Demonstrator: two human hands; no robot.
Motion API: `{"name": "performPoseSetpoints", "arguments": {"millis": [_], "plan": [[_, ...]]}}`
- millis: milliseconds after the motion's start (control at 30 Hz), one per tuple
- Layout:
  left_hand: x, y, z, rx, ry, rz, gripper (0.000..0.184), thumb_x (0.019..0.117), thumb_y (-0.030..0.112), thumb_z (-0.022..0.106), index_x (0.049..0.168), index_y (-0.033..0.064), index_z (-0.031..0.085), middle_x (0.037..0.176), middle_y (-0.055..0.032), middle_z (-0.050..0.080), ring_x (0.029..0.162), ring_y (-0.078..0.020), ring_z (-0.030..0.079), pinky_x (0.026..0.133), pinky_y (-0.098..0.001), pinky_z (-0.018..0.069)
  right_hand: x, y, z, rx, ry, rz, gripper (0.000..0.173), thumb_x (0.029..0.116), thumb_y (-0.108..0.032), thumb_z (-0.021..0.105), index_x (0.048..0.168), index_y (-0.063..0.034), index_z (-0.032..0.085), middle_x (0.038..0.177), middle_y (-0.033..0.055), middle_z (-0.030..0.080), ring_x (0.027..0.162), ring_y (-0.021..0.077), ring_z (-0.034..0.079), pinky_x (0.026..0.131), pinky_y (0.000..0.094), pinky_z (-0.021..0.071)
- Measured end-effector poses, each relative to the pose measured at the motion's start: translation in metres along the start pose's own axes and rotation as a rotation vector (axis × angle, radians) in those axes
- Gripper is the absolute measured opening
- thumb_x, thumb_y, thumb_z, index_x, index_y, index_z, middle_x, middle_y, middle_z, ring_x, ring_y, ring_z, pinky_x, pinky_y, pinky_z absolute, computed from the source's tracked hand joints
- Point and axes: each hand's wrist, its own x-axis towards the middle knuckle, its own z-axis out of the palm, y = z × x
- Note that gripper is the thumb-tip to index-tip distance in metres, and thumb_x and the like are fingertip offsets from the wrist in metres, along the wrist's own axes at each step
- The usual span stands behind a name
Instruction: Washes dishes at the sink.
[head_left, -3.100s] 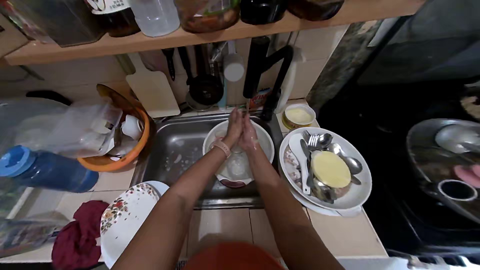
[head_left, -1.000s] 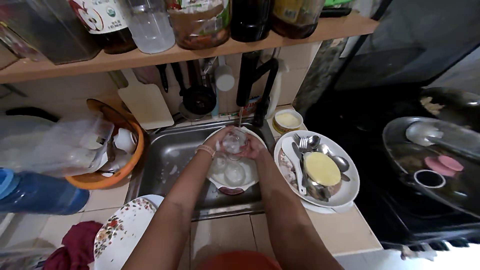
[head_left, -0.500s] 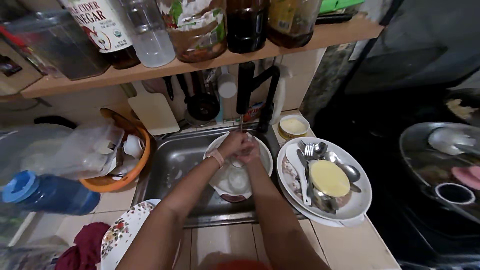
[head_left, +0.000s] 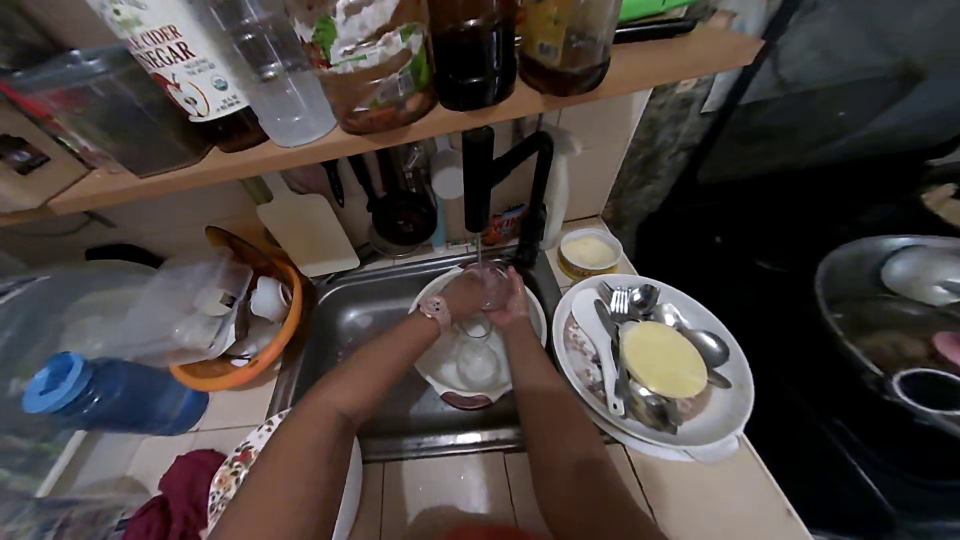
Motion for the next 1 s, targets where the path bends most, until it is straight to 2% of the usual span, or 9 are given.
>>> {"name": "performPoseSetpoints", "arguments": {"millis": [67, 167, 233, 400, 500, 633, 700, 833, 1000], "plan": [[0.0, 0.013, -0.012, -0.373, -0.073, -0.089, 0.025, 0.1009, 0.002, 0.057, 0.121, -0.0088, 0.067, 0.123, -0.0288, 0.066, 0.12, -0.0439, 0.061, 0.104, -0.0589, 0.0451, 0.0, 0.005, 0.001, -0.018, 0.026, -0.093, 0.046, 0.1094, -0.046, 0.033, 0.133, -0.0136, 0.056, 0.112, 0.0055, 0.066, 0.094, 0.0161, 0.063, 0.079, 0.0349, 0.0538], [-0.016, 0.03, -0.019, -1.098, 0.112, -0.245, 0.034, 0.0997, 0.006, 0.06, 0.132, -0.0049, 0.06, 0.124, -0.0249, 0.064, 0.109, -0.0327, 0.062, 0.095, -0.0488, 0.0507, -0.002, 0.013, 0.006, 0.06, 0.087, -0.194, 0.037, 0.1099, -0.038, 0.037, 0.123, -0.0111, 0.059, 0.098, 0.0027, 0.064, 0.084, 0.0117, 0.062, 0.072, 0.0298, 0.053], [-0.018, 0.035, -0.021, -1.203, 0.162, -0.314, 0.033, 0.097, 0.005, 0.063, 0.129, -0.0022, 0.061, 0.117, -0.0217, 0.065, 0.099, -0.0278, 0.062, 0.087, -0.0466, 0.0514, -0.002, 0.014, 0.008, 0.081, 0.091, -0.16, 0.04, 0.1096, -0.042, 0.035, 0.115, -0.0112, 0.059, 0.091, 0.0026, 0.064, 0.08, 0.012, 0.063, 0.069, 0.0306, 0.0539], [-0.011, 0.012, -0.003, -0.258, -0.02, -0.043, 0.026, 0.1027, 0.0, 0.052, 0.121, -0.0033, 0.07, 0.121, -0.0248, 0.069, 0.119, -0.0417, 0.063, 0.104, -0.0568, 0.0458, -0.002, 0.002, 0.0, -0.018, 0.002, -0.009, 0.061, 0.1087, -0.055, 0.025, 0.139, -0.0111, 0.053, 0.122, 0.0107, 0.065, 0.104, 0.0217, 0.063, 0.086, 0.0411, 0.0542], [-0.011, -0.004, 0.015, 0.071, 0.026, 0.048, 0.031, 0.1029, -0.004, 0.048, 0.126, -0.0033, 0.067, 0.142, -0.0229, 0.059, 0.143, -0.0382, 0.046, 0.124, -0.0471, 0.0257, 0.003, 0.0, -0.005, -0.044, -0.046, 0.035, 0.058, 0.1076, -0.057, 0.026, 0.126, -0.011, 0.056, 0.106, 0.0082, 0.067, 0.093, 0.0199, 0.066, 0.079, 0.04, 0.0571], [-0.009, 0.009, 0.001, -0.427, -0.048, -0.095, 0.026, 0.1016, 0.0, 0.055, 0.123, -0.0062, 0.067, 0.124, -0.0269, 0.066, 0.121, -0.0417, 0.061, 0.107, -0.0569, 0.0434, -0.002, 0.003, 0.006, -0.015, 0.036, 0.056, 0.045, 0.1072, -0.051, 0.039, 0.122, -0.0127, 0.057, 0.101, 0.0059, 0.064, 0.088, 0.0174, 0.064, 0.075, 0.0368, 0.0557], [-0.01, 0.015, -0.006, -0.786, 0.018, -0.122, 0.026, 0.1001, 0.001, 0.059, 0.124, -0.0062, 0.068, 0.119, -0.025, 0.068, 0.112, -0.0344, 0.065, 0.103, -0.05, 0.0476, -0.007, 0.006, 0.011, -0.019, 0.103, 0.032, 0.043, 0.1064, -0.049, 0.041, 0.12, -0.0139, 0.061, 0.092, 0.0033, 0.064, 0.073, 0.0123, 0.061, 0.061, 0.0288, 0.0523], [-0.035, 0.017, -0.01, -1.249, 0.142, -0.19, 0.028, 0.1066, 0.013, 0.052, 0.129, -0.0003, 0.061, 0.116, -0.0144, 0.066, 0.095, -0.0145, 0.063, 0.087, -0.0331, 0.0529, -0.002, 0.014, -0.003, 0.192, -0.014, 0.069, 0.053, 0.1058, -0.056, 0.033, 0.125, -0.0132, 0.057, 0.103, 0.006, 0.064, 0.093, 0.0192, 0.064, 0.08, 0.0392, 0.0558], [-0.034, 0.01, -0.002, -1.656, 0.272, -0.301, 0.037, 0.1102, 0.037, 0.042, 0.123, 0.0074, 0.06, 0.097, -0.0025, 0.068, 0.077, -0.0069, 0.066, 0.071, -0.0238, 0.0563, 0.001, 0.015, -0.011, 0.32, -0.174, 0.097, 0.064, 0.1033, -0.064, 0.025, 0.115, -0.0134, 0.061, 0.098, 0.0081, 0.069, 0.089, 0.0222, 0.069, 0.077, 0.0429, 0.0597]]}}
